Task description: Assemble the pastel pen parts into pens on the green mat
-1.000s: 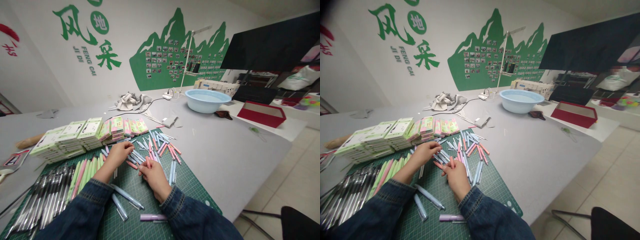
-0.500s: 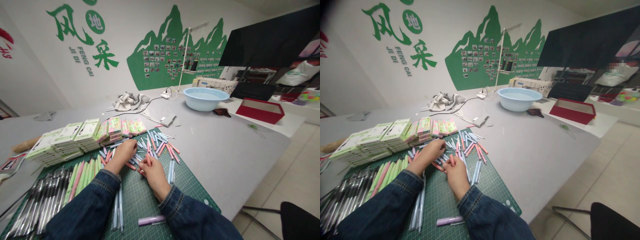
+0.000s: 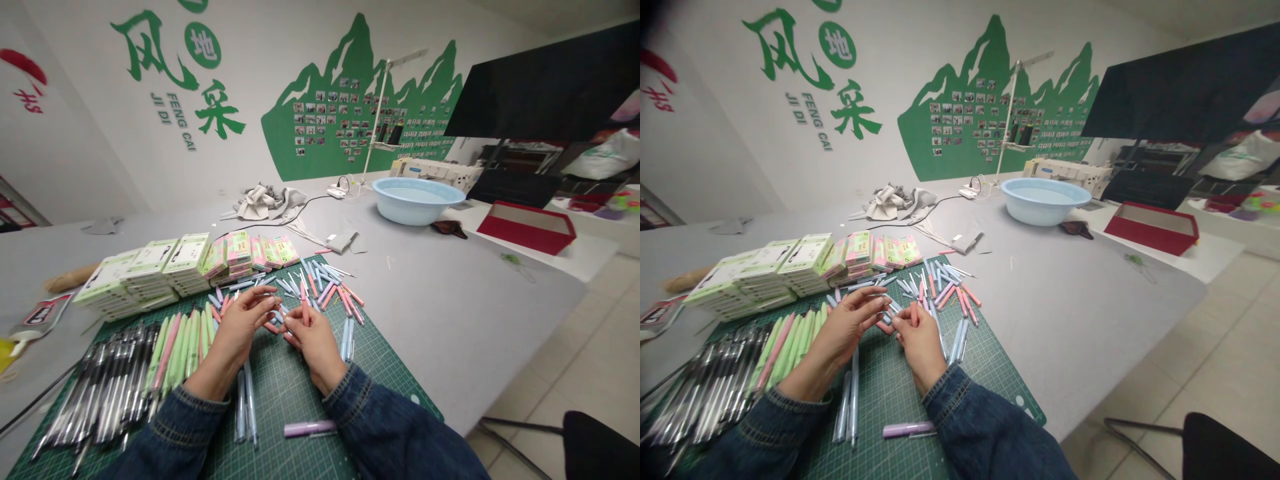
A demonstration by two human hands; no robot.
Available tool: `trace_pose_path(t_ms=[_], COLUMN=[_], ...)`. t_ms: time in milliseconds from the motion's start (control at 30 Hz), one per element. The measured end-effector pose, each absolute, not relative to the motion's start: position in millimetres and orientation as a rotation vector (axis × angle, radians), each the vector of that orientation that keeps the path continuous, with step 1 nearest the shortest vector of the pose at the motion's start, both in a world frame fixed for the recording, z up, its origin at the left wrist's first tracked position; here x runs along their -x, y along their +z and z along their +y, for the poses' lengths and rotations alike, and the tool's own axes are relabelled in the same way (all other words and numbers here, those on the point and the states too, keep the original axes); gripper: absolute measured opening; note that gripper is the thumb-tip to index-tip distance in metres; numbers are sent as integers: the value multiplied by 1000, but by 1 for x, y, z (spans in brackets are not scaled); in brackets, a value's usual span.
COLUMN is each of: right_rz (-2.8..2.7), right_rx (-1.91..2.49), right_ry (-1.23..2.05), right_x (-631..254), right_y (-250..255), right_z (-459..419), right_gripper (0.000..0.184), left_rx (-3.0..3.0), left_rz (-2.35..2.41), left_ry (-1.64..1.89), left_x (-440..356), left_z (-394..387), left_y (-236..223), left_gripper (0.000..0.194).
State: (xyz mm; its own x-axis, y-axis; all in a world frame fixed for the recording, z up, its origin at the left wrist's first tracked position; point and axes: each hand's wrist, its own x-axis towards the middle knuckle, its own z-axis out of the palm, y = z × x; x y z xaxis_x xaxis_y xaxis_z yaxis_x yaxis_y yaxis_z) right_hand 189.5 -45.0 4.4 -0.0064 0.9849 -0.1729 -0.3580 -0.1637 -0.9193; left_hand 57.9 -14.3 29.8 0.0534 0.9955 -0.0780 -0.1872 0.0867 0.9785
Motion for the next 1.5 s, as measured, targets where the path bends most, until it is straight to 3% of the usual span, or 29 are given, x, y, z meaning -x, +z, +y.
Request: trace_pose_path(t_ms=[433, 633, 900, 1300, 1500], right_rz=[-771, -806, -917, -1019, -887], right_rx=[954, 894, 806, 860, 816], right_ry=[1491, 1455, 1583, 1557, 1721], right_x=[-190, -188, -193, -192, -195], right_y=[3, 3, 5, 2, 7], right_z=[-44, -44, -43, -45, -45], right_gripper=[30, 38, 26, 26, 31], left_rx=[-1008, -709, -390, -482, -841], left_rz=[1046, 985, 897, 976, 1081], left_ry=[1152, 1135, 1178, 1218, 1108], left_x=[-67, -69, -54, -44, -38], left_z=[-28, -36, -22, -19, -22], left_y=[18, 10, 11, 22, 37], left_gripper=[34, 33, 15, 11, 23])
